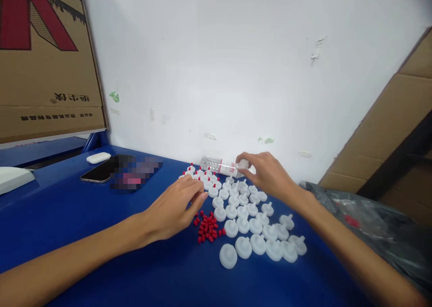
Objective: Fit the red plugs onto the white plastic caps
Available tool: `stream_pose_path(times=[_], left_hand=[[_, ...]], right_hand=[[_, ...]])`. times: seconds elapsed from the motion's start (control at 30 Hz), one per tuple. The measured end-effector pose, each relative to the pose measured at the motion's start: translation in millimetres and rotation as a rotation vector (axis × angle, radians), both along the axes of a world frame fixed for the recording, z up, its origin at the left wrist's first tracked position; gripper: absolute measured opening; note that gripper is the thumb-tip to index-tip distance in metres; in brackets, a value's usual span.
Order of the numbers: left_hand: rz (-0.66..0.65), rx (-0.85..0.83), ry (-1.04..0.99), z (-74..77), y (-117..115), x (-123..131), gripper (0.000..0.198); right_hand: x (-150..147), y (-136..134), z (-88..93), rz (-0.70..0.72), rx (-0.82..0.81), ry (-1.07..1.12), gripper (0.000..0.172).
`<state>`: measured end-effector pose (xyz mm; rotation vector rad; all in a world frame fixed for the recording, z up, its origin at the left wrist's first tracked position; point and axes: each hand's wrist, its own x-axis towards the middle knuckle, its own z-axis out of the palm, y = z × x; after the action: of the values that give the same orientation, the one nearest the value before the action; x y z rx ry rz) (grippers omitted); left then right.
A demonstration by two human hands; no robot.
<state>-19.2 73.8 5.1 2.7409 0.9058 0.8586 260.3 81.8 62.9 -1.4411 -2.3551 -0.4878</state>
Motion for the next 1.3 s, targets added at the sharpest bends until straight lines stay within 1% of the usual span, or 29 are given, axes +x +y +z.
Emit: stream_pose_path(times=[0.07, 0.17, 0.27, 0.37, 0.5, 0.7, 0.9, 1.1, 1.3], left_hand=[[-0.01, -0.038, 0.054, -5.0, -0.3, 1.8, 0.022], [-0.03, -0.06, 0.111, -12.4, -0.4, 2.8, 0.015], [-0.041, -0.059, 0.147, -16.3, 0.7, 2.3, 0.016], [-0.055, -0.036, 0.159, -17.0, 2.2, 2.0, 0.02], [-0.056, -0.033, 0.159, -16.8, 3.6, 2.5, 0.02], [-0.079, -0.017, 0.157, -17.9, 3.5, 1.9, 0.023], [-0.069, -0.019, 0.159, -20.5, 5.5, 0.8, 0.02], [-0.062, -0.022, 0.195, -18.8, 5.9, 2.4, 0.022], [-0.063, -0.017, 0.199, -18.1, 3.0, 3.1, 0.024]], right_hand=[[13.6, 4.7, 3.1, -0.048, -0.095, 0.001, 0.016], [28.6, 7.6, 6.7, -0.064, -0.247, -0.016, 0.014], [36.8, 6.7, 10.3, -0.052, -0.414, -0.024, 0.015], [40.4, 5.2, 12.0, -0.049, -0.583, -0.022, 0.016], [43.1, 6.0, 7.9, -0.084, -0.722, -0.015, 0.018], [47.5, 11.3, -0.6, -0.122, -0.791, -0.008, 0.018], [45.5, 10.0, 1.6, -0.119, -0.829, 0.014, 0.016], [44.2, 8.9, 2.3, -0.134, -0.863, 0.044, 0.016], [43.7, 9.8, 0.5, -0.133, -0.849, 0.059, 0.014]])
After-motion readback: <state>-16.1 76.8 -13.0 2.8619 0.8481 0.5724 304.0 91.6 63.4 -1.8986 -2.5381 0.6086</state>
